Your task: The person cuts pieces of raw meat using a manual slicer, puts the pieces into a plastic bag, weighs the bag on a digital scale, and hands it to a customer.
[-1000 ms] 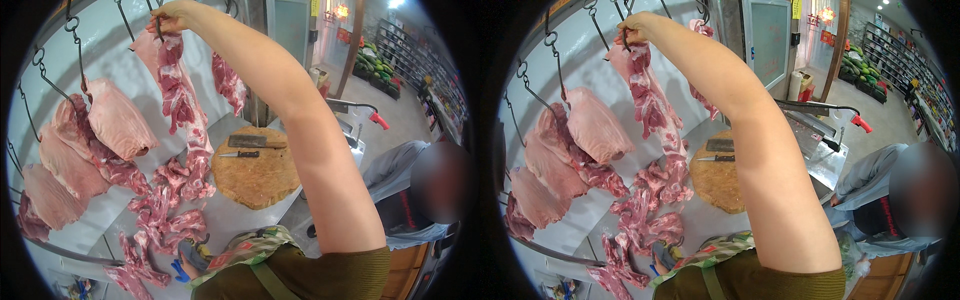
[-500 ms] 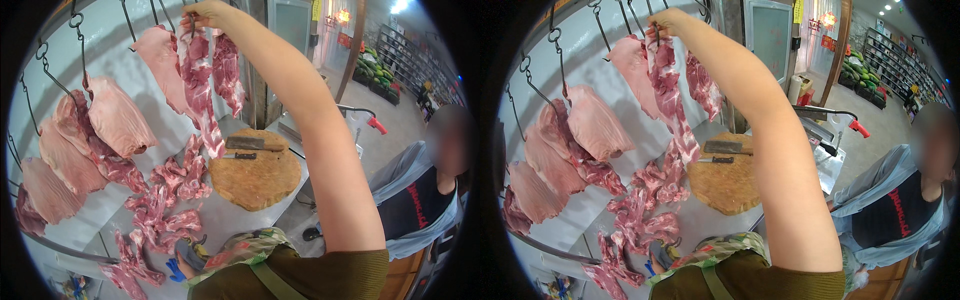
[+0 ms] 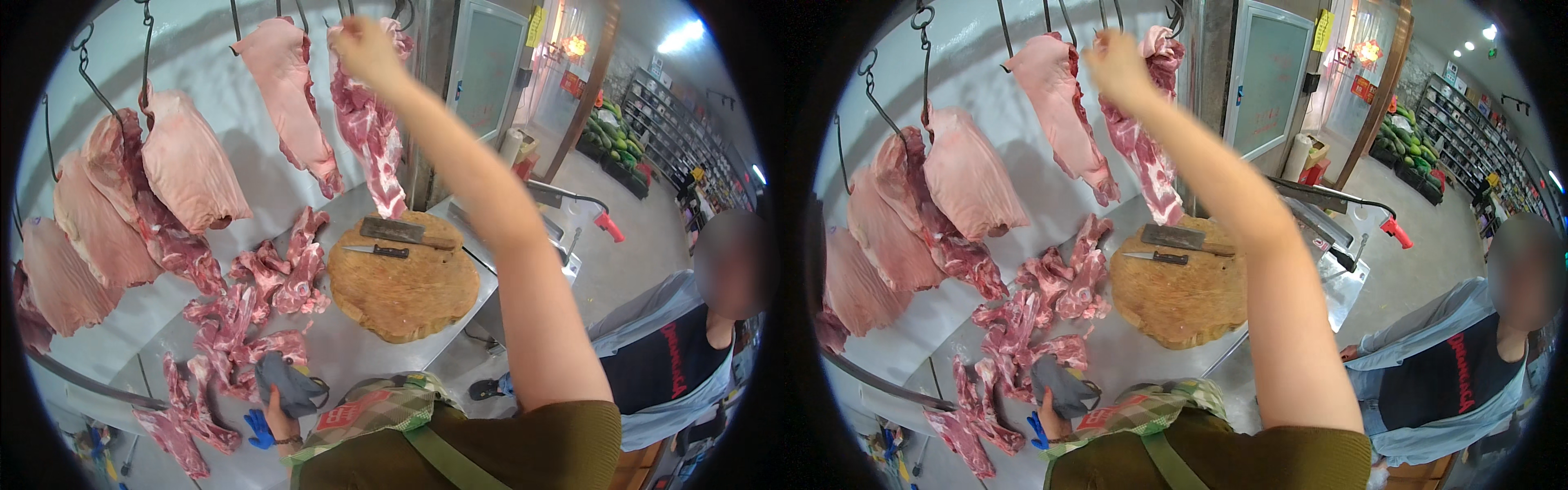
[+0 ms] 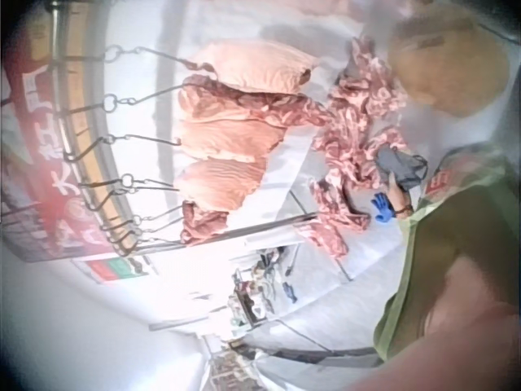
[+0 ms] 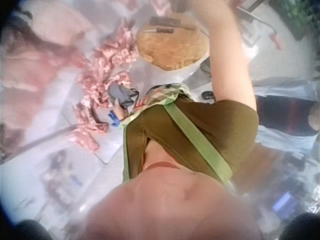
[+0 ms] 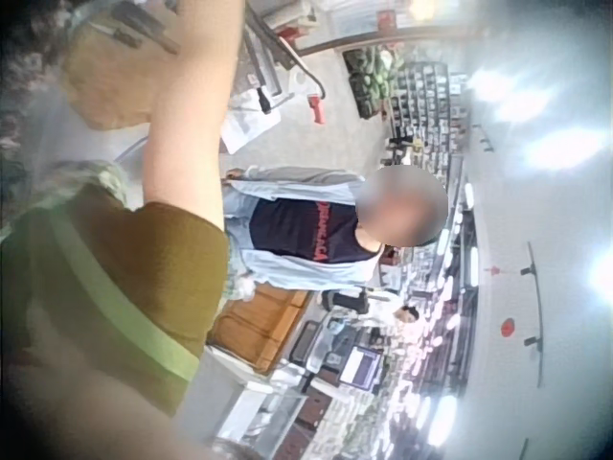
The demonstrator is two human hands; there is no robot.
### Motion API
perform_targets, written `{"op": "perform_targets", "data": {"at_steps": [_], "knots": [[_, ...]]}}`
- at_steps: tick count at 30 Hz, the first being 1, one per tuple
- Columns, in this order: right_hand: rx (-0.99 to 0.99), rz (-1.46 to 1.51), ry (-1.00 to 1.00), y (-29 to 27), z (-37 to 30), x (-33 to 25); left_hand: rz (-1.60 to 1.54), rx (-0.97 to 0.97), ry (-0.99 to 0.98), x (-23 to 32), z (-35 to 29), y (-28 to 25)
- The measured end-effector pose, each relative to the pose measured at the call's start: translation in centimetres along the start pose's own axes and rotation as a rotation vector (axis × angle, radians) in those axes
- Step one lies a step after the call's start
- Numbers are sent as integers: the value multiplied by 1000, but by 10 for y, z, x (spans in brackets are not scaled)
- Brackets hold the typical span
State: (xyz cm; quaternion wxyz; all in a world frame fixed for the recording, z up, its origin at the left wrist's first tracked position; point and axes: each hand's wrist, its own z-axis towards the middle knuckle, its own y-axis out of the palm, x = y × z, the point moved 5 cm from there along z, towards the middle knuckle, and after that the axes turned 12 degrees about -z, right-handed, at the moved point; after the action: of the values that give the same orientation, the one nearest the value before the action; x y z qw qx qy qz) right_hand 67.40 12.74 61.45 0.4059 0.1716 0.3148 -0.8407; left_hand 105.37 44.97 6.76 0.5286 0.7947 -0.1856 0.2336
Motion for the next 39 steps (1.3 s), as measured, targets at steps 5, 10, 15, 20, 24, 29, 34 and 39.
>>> {"op": "perform_targets", "data": {"at_steps": [5,10,15,20,24,29,34,39], "knots": [[-376,50,-295,127,-289,-42,-217,-227,-30,18,5,105],[-340,12,-44,177,-434,-37,-105,-416,-51,-1,-10,192],[-276,206,284,181,-419,16,240,-565,-40,-20,-23,211],[-126,653,839,190,-418,126,149,-871,-266,-21,-65,280],[-490,1332,1548,203,-478,40,239,-280,-143,-34,23,184],[-496,901,1058,191,-476,18,360,-207,308,-56,61,128],[-455,294,471,183,-469,2,329,-401,236,-44,86,93],[-405,-6,145,178,-474,2,-83,-296,-118,-52,18,173]]}}
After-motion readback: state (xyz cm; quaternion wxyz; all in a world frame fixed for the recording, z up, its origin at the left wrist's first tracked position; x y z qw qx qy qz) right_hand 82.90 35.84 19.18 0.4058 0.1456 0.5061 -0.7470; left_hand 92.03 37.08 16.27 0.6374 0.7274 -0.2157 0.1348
